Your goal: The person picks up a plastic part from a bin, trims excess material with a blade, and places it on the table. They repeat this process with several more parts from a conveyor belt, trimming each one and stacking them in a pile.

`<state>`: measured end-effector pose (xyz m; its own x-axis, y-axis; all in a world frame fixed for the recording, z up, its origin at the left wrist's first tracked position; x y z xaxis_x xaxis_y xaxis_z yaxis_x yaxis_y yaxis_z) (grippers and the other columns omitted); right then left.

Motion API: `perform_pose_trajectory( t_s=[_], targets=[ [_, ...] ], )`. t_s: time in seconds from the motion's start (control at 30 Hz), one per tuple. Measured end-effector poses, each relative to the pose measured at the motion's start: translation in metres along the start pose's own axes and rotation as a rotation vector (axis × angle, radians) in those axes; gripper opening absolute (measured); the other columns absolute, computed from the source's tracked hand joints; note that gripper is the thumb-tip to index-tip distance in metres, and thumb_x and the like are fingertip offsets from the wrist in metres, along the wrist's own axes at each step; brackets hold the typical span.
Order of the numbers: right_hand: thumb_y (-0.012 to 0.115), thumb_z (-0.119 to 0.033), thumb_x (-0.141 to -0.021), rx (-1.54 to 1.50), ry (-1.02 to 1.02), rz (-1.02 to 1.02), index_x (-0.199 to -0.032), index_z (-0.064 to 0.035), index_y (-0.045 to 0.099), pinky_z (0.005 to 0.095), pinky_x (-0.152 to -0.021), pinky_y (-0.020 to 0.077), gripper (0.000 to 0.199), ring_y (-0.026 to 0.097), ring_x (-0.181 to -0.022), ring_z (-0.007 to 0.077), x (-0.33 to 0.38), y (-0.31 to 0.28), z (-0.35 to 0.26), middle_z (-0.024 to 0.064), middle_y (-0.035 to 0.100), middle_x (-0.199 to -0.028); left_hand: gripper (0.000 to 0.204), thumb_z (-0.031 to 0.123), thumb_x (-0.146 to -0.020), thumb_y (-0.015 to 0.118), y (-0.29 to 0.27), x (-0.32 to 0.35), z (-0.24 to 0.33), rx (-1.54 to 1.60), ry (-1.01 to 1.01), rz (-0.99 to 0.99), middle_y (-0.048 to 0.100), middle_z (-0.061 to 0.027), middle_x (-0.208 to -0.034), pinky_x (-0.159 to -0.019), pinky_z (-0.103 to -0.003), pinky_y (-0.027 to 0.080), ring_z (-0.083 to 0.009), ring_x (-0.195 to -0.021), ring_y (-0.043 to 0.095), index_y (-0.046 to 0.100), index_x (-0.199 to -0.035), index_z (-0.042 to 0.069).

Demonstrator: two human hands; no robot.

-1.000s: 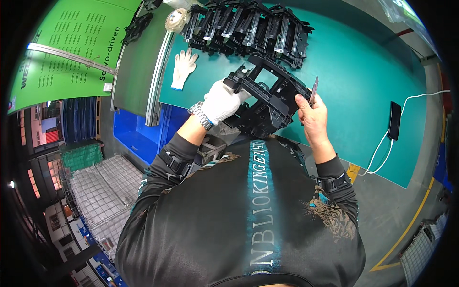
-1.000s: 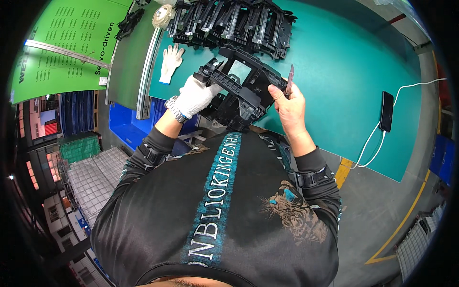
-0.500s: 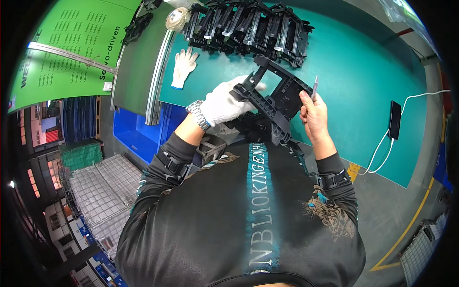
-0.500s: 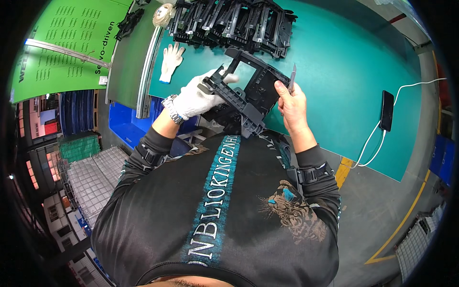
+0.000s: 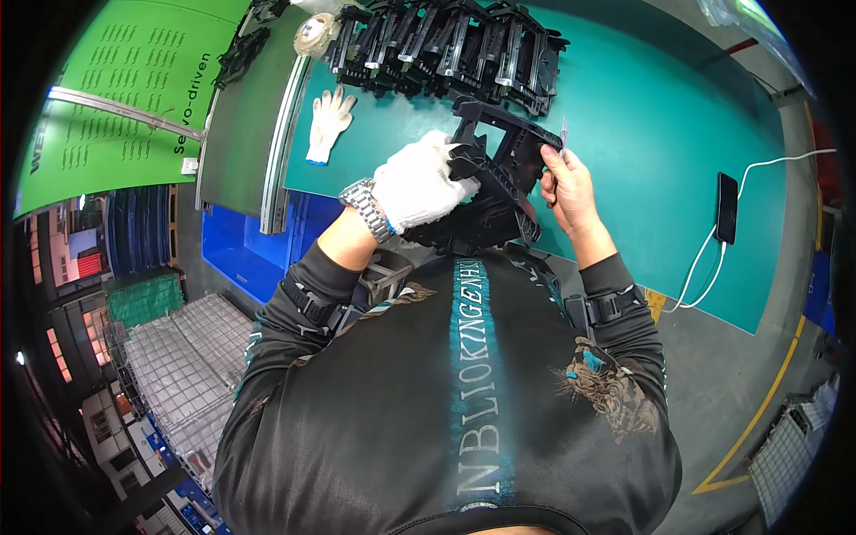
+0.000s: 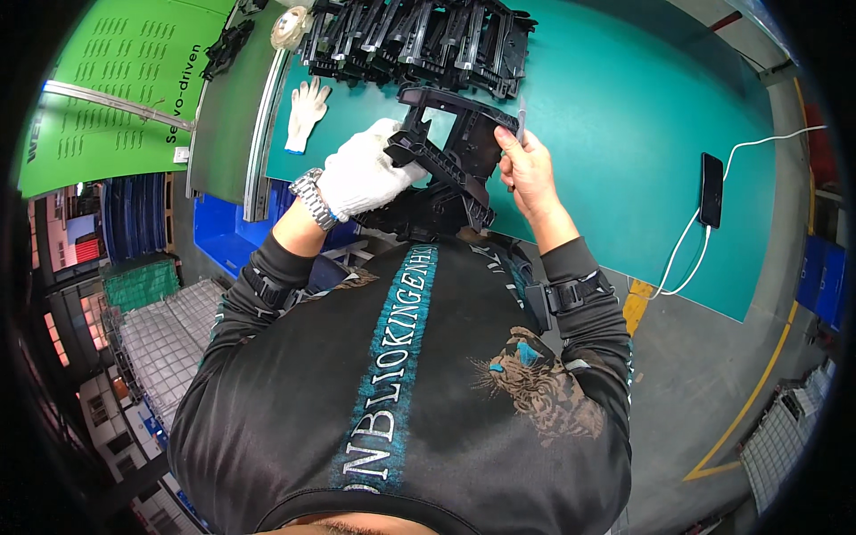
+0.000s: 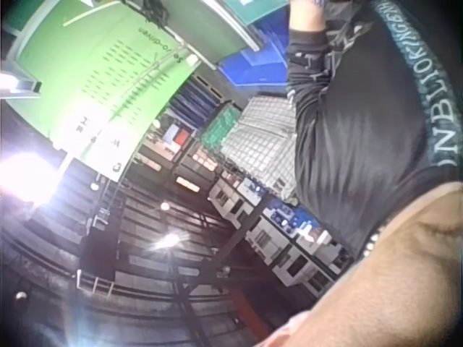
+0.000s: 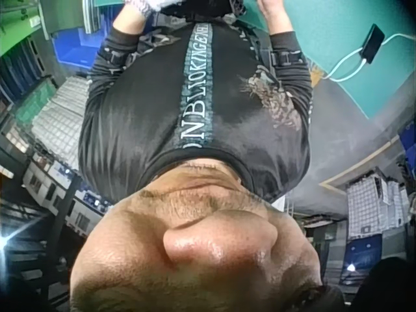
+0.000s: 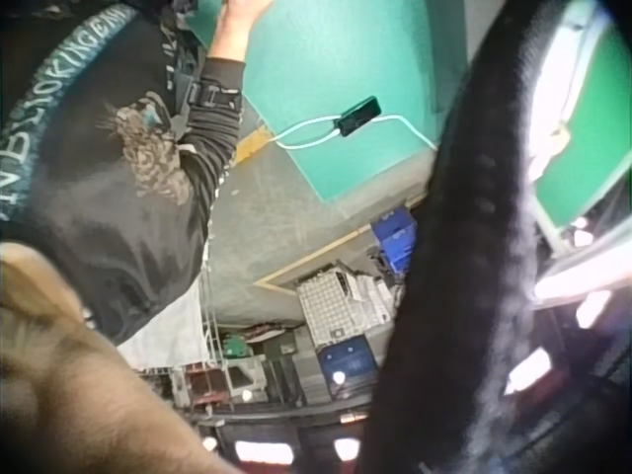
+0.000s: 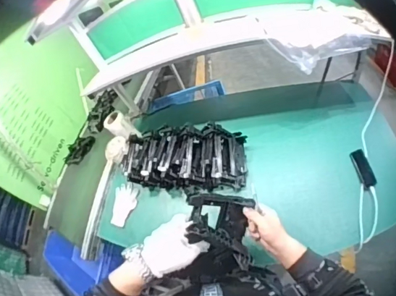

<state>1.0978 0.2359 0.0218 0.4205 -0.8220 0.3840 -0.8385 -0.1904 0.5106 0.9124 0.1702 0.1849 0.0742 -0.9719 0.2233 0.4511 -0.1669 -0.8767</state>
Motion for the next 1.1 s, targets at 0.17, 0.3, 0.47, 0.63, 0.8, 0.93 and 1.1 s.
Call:
perform_pose_trajectory(
  t_s=[0.17,0.3,0.47,0.63,0.8,0.93,1.1],
  targets=[
    [0.066,-0.031,-0.092,-0.006,0.05,-0.01,-0.089,-0.0094,0.053,0.0204,-0.043,0.0311,0.025,0.043,-0.051,0.0054,0.004,0.0,0.005,-0.0006,0.053,-0.068,0.042,0.025,-0.075,0.076,0.005,-0.001,-0.008,-0.028,0.028,0.064,0.068,-0.0141,-0.08,-0.069,-0.037,0.054,-0.0311,-0.077,0.068,0.059,-0.108,0.005],
    [0.061,-0.031,-0.095,0.035,0.021,0.125,-0.107,-0.0043,0.058,0.0202,-0.045,0.0341,0.029,0.049,-0.06,0.0062,0.013,-0.007,0.005,0.0026,0.059,-0.082,0.037,0.019,-0.076,0.074,0.008,-0.001,-0.005,-0.059,0.239,0.143,0.067,-0.0155,-0.077,-0.069,-0.04,0.054,-0.0353,-0.077,0.066,0.059,-0.106,0.004],
    [0.056,-0.023,-0.098,0.219,-0.4,0.184,-0.122,0.0019,0.06,0.0193,-0.06,0.0414,0.035,0.054,-0.075,0.0079,0.044,0.007,-0.025,0.003,0.061,-0.093,0.034,0.015,-0.076,0.073,0.012,-0.002,-0.01,-0.067,0.145,0.133,0.066,-0.0167,-0.076,-0.068,-0.04,0.053,-0.0362,-0.076,0.066,0.058,-0.104,0.003],
    [0.057,-0.015,-0.097,0.55,-0.563,-0.127,-0.12,0.0025,0.063,0.0224,-0.074,0.0438,0.03,0.055,-0.081,0.0113,0.056,0.048,-0.04,0.0028,0.06,-0.089,0.035,0.013,-0.076,0.073,0.013,-0.003,-0.002,-0.051,0.166,0.095,0.066,-0.0171,-0.077,-0.068,-0.04,0.053,-0.0363,-0.076,0.065,0.058,-0.106,0.003],
    [0.059,-0.013,-0.095,0.517,-0.514,-0.251,-0.119,0.0014,0.064,0.0238,-0.075,0.0443,0.028,0.054,-0.081,0.0114,0.051,0.049,-0.037,0.0026,0.06,-0.088,0.035,0.013,-0.075,0.073,0.013,-0.002,0.0,-0.024,0.175,0.051,0.067,-0.0169,-0.081,-0.069,-0.039,0.053,-0.0356,-0.076,0.066,0.059,-0.106,0.003],
    [0.059,-0.012,-0.095,0.559,-0.295,-0.171,-0.119,0.0019,0.064,0.024,-0.077,0.0444,0.029,0.054,-0.083,0.0112,0.034,0.037,-0.024,0.0027,0.06,-0.089,0.032,0.012,-0.075,0.073,0.012,0.001,0.0,0.045,0.203,0.077,0.067,-0.0167,-0.082,-0.069,-0.038,0.053,-0.0358,-0.077,0.065,0.061,-0.103,0.003],
    [0.058,-0.014,-0.096,0.495,-0.451,-0.274,-0.12,0.0041,0.063,0.0219,-0.076,0.0425,0.03,0.051,-0.081,0.0097,0.045,0.043,-0.033,0.0018,0.058,-0.091,0.031,0.012,-0.075,0.074,0.011,0.002,-0.004,0.092,0.208,0.101,0.066,-0.0163,-0.081,-0.069,-0.038,0.053,-0.0355,-0.076,0.065,0.061,-0.102,0.003]
  ],
)
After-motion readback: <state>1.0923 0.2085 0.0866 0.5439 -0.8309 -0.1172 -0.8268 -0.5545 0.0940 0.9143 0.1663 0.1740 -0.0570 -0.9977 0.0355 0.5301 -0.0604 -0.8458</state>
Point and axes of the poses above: each hand's wrist, its own x-axis away from the middle knuckle, its own y-axis out of the palm, z = x × y, the point moved 6 cm from there along -x, towards the middle knuckle
